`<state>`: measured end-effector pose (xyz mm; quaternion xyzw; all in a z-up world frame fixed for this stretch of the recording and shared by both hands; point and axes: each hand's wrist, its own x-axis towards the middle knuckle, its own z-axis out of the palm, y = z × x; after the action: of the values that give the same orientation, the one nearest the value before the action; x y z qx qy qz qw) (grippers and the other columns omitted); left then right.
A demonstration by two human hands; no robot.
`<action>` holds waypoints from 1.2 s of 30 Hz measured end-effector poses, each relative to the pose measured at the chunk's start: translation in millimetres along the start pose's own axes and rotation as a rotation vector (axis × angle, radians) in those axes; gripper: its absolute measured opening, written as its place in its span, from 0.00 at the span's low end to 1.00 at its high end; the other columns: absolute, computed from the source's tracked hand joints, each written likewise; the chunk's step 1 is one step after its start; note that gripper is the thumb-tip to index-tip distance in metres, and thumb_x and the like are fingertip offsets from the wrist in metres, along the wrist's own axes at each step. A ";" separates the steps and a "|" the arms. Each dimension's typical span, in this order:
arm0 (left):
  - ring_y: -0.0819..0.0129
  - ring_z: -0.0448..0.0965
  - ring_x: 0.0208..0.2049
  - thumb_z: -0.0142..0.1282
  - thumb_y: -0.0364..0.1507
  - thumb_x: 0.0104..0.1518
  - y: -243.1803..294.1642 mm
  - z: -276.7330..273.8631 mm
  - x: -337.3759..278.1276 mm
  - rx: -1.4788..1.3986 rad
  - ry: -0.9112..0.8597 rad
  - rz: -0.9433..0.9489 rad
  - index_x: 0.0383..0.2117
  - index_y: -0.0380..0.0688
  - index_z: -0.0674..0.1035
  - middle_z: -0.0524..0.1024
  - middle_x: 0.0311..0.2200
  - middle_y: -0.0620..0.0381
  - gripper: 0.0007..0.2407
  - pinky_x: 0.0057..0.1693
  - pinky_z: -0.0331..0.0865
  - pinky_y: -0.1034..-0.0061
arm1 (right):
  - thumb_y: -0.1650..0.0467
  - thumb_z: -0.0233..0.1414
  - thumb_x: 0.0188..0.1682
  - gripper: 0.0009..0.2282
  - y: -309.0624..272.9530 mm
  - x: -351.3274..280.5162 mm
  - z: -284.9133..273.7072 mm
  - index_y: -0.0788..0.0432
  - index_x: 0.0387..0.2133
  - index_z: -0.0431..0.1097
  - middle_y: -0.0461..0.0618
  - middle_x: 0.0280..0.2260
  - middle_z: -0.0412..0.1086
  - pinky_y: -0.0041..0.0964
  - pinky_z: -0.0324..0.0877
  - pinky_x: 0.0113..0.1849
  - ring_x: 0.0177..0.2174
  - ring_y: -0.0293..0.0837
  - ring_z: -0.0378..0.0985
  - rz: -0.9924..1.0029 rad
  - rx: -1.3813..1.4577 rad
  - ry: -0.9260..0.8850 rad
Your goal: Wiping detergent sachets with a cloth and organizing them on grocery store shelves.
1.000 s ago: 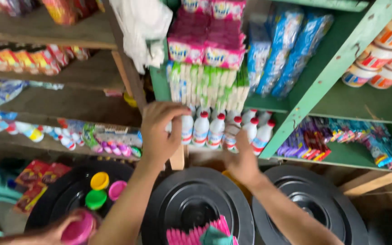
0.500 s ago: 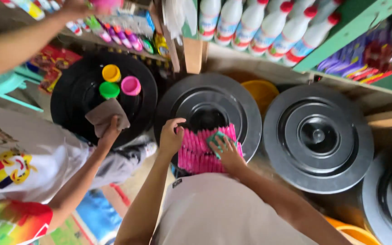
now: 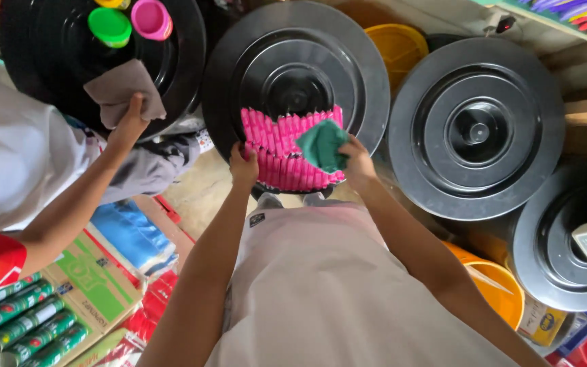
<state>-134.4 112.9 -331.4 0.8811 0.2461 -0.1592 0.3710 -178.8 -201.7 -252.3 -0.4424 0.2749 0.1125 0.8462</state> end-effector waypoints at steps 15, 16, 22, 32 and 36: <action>0.72 0.71 0.22 0.49 0.43 0.67 -34.9 -37.8 7.4 -0.943 -0.180 -0.273 0.45 0.46 0.78 0.77 0.27 0.63 0.15 0.26 0.56 0.77 | 0.60 0.37 0.52 0.25 -116.7 -67.1 56.8 0.58 0.59 0.64 0.57 0.55 0.70 0.65 0.64 0.57 0.53 0.58 0.72 0.176 0.523 -0.067; 0.72 0.71 0.22 0.49 0.43 0.67 -11.8 -51.7 0.8 -0.942 -0.186 -0.263 0.45 0.46 0.78 0.77 0.27 0.63 0.15 0.26 0.56 0.77 | 0.60 0.37 0.52 0.25 -130.0 -71.9 77.3 0.58 0.59 0.64 0.57 0.55 0.70 0.65 0.64 0.57 0.53 0.58 0.72 0.165 0.527 -0.070; 0.74 0.77 0.45 0.49 0.40 0.67 126.2 -125.5 -52.6 -1.494 -0.543 -0.155 0.55 0.55 0.75 0.78 0.44 0.68 0.14 0.46 0.69 0.74 | 0.48 0.44 0.52 0.35 -141.3 -68.7 116.4 0.63 0.63 0.62 0.56 0.60 0.67 0.48 0.63 0.62 0.60 0.51 0.69 0.000 0.396 -0.317; 0.63 0.77 0.52 0.39 0.46 0.71 255.8 -109.4 -107.4 -1.733 -1.207 0.147 0.62 0.47 0.72 0.76 0.53 0.57 0.22 0.61 0.69 0.65 | 0.86 0.55 0.30 0.32 -137.6 -113.2 204.4 0.57 0.54 0.73 0.57 0.49 0.65 0.45 0.70 0.52 0.50 0.57 0.70 -1.027 -1.140 -0.106; 0.67 0.76 0.58 0.38 0.36 0.69 260.4 -99.3 -119.2 -1.640 -1.038 -0.027 0.64 0.41 0.68 0.74 0.58 0.58 0.20 0.66 0.66 0.67 | 0.84 0.59 0.33 0.30 -160.8 -94.8 202.3 0.59 0.55 0.71 0.57 0.47 0.64 0.46 0.71 0.51 0.49 0.59 0.70 -1.121 -1.140 0.098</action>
<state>-79.7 -9.1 -59.4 0.1659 0.0965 -0.3114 0.9307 -113.2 -126.5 4.2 -0.8834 -0.0515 -0.2259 0.4074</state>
